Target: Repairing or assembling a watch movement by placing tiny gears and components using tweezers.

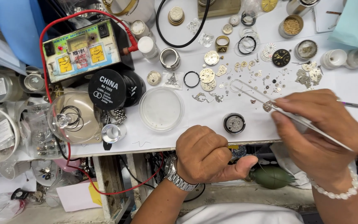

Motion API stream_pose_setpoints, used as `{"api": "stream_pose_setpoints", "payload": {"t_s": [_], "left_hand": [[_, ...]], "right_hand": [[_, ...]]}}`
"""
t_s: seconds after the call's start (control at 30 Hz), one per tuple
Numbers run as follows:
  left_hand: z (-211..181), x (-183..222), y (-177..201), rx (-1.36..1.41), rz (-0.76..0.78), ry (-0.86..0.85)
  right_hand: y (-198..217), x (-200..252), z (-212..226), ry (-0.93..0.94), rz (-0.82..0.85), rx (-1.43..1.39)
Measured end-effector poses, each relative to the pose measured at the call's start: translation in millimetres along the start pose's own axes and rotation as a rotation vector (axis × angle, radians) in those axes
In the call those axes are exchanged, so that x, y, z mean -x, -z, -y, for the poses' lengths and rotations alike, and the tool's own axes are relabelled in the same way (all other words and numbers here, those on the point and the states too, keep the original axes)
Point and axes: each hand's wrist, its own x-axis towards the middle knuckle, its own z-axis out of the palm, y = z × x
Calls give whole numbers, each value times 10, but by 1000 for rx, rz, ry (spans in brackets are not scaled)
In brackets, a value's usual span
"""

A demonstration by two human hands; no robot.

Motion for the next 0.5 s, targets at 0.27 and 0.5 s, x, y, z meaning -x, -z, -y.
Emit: {"api": "stream_pose_setpoints", "payload": {"t_s": [0.27,0.5], "left_hand": [[-4,24,-44,-25,3,5],[-13,75,-46,-57,61,13]], "right_hand": [[301,769,-421,-195,-329,48],[267,835,-408,-133,-237,84]]}}
